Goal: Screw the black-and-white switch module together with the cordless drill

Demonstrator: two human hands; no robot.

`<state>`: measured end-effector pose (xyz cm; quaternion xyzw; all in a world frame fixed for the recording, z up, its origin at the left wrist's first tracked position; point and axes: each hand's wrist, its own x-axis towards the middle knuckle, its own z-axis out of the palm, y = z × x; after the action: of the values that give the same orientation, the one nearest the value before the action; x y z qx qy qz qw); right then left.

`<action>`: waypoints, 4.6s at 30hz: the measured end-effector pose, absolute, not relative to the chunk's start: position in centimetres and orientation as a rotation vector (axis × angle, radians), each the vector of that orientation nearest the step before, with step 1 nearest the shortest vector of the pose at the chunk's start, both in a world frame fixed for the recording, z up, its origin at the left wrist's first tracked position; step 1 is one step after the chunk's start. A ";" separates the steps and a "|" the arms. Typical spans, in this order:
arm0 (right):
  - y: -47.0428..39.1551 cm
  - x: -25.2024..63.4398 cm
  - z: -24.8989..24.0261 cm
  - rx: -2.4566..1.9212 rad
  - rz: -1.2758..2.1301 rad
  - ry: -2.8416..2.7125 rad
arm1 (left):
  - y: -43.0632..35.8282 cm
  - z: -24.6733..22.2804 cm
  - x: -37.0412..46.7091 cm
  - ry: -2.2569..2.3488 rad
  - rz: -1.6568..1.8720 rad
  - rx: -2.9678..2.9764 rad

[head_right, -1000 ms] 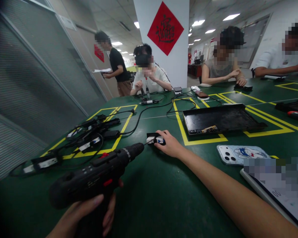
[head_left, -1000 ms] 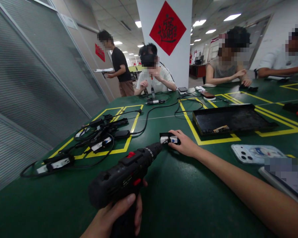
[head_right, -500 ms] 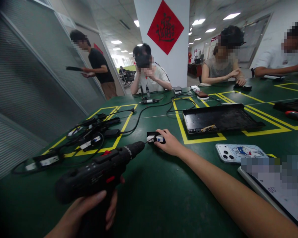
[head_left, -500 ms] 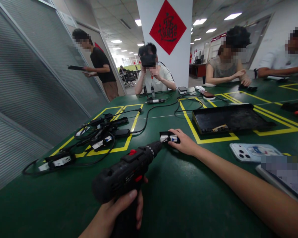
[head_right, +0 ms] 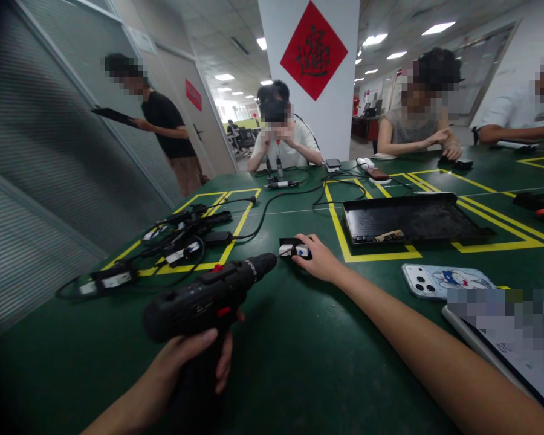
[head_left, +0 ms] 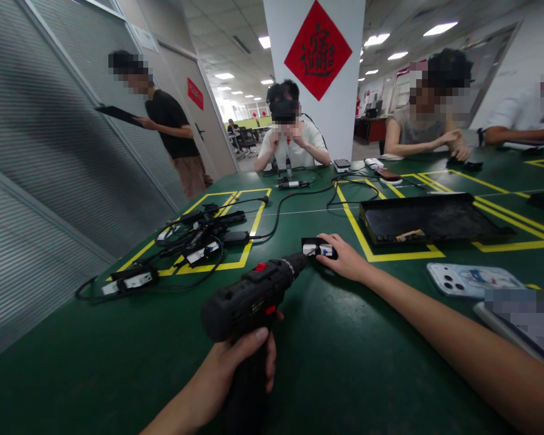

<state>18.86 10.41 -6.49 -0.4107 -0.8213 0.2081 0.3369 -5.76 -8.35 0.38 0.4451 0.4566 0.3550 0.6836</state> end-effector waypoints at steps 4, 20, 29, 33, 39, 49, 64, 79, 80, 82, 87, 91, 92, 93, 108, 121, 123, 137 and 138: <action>10.5 18.9 -6.7 -1.081 0.532 -2.146 | -8.2 -0.1 -5.9 1.000 0.819 0.974; 10.7 19.0 -6.9 -1.065 0.532 -2.137 | -8.3 0.5 -5.8 1.046 0.778 1.018; 10.8 18.9 -7.0 -1.047 0.526 -2.147 | -8.2 0.3 -5.9 1.044 0.762 1.049; 10.8 19.0 -7.0 -1.042 0.522 -2.147 | -8.3 0.5 -5.9 1.062 0.727 1.100; 10.8 18.9 -7.1 -1.046 0.507 -2.145 | -8.4 1.0 -5.6 1.072 0.723 1.099; 10.8 19.1 -6.8 -1.054 0.515 -2.157 | -8.2 0.4 -5.7 1.036 0.779 1.042; 10.6 18.8 -6.8 -1.064 0.512 -2.133 | -8.7 1.4 -5.3 1.085 0.760 1.033; 10.6 18.9 -6.8 -1.078 0.514 -2.139 | -8.1 0.0 -5.8 1.010 0.817 0.986; 10.6 18.9 -6.8 -1.079 0.512 -2.138 | -8.1 0.1 -5.7 1.010 0.824 0.987; 10.6 18.9 -6.9 -1.081 0.513 -2.137 | -8.2 0.4 -5.5 1.027 0.838 0.986; 10.5 18.8 -6.8 -1.079 0.527 -2.130 | -8.5 1.2 -5.2 1.071 0.814 1.005; 10.5 18.8 -6.7 -1.084 0.519 -2.122 | -8.6 1.3 -5.2 1.086 0.786 1.040; 10.5 18.8 -6.8 -1.083 0.520 -2.124 | -8.6 1.2 -5.2 1.089 0.783 1.042; 10.5 18.7 -6.8 -1.081 0.519 -2.124 | -8.6 1.1 -5.3 1.089 0.781 1.040; 10.6 18.8 -7.0 -1.091 0.498 -2.139 | -8.4 0.7 -5.7 1.062 0.786 0.990; 10.6 18.7 -6.8 -1.098 0.527 -2.126 | -8.5 0.1 -5.6 1.089 0.790 1.011; 10.6 18.7 -6.9 -1.094 0.522 -2.130 | -8.5 0.2 -5.5 1.110 0.781 1.013; 10.6 18.5 -7.4 -1.180 0.363 -2.121 | -8.6 0.3 -5.6 1.119 0.759 1.015; 10.6 18.5 -7.3 -1.175 0.365 -2.124 | -8.6 0.3 -5.6 1.117 0.760 1.019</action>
<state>18.47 10.63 -7.34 -0.4506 -0.8148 0.1401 0.3368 -5.56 -8.64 0.27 0.4509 0.4940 0.3362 0.6630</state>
